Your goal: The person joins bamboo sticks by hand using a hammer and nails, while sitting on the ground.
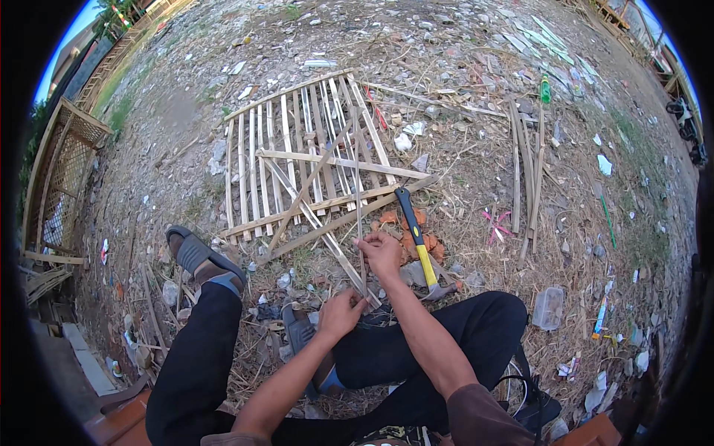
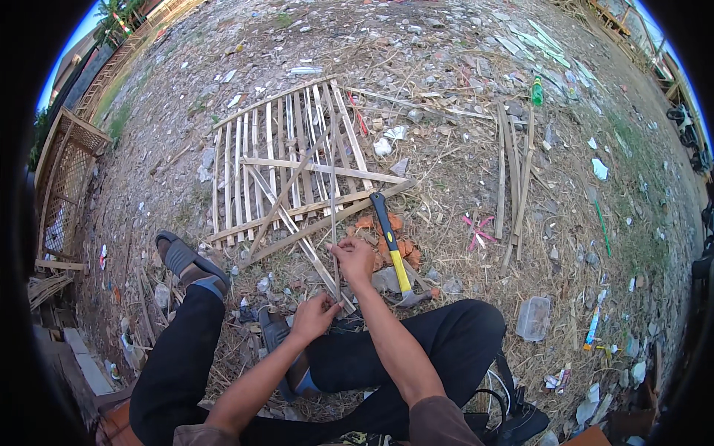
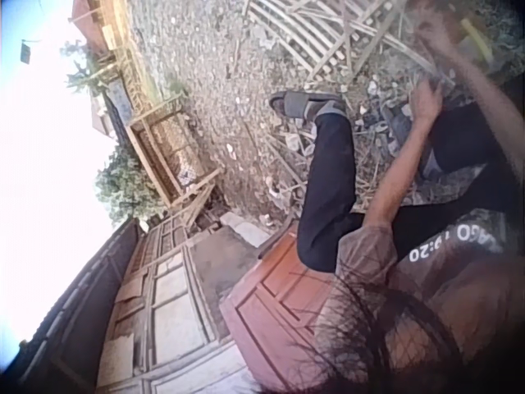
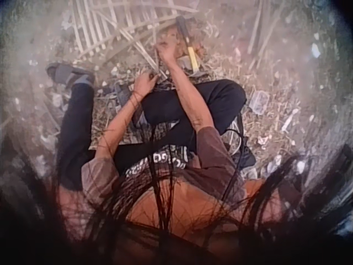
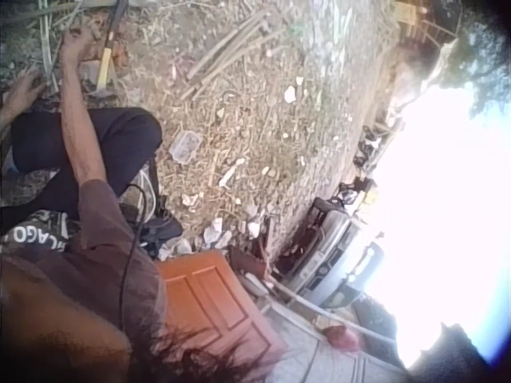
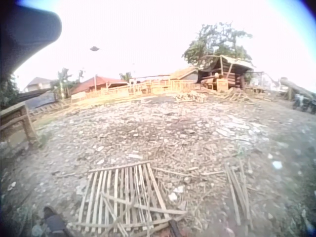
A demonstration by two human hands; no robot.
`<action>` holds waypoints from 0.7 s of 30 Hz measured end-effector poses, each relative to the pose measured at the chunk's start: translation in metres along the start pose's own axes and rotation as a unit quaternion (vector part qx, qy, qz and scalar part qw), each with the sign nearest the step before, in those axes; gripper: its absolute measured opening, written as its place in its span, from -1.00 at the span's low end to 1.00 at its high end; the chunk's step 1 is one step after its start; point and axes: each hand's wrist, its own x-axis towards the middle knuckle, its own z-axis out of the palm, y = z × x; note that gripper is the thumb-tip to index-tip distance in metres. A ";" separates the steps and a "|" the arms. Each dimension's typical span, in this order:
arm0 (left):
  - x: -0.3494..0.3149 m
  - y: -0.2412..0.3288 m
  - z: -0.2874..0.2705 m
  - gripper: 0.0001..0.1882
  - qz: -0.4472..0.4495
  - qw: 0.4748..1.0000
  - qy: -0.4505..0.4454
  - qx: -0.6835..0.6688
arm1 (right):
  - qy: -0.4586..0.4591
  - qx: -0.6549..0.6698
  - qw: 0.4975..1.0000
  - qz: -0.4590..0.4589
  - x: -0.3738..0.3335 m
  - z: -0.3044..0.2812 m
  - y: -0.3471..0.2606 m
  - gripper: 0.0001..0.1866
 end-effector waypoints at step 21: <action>-0.002 0.029 0.007 -0.52 -0.044 0.998 -0.039 0.022 | -0.114 0.084 0.988 0.060 0.004 -0.024 -0.008 -0.72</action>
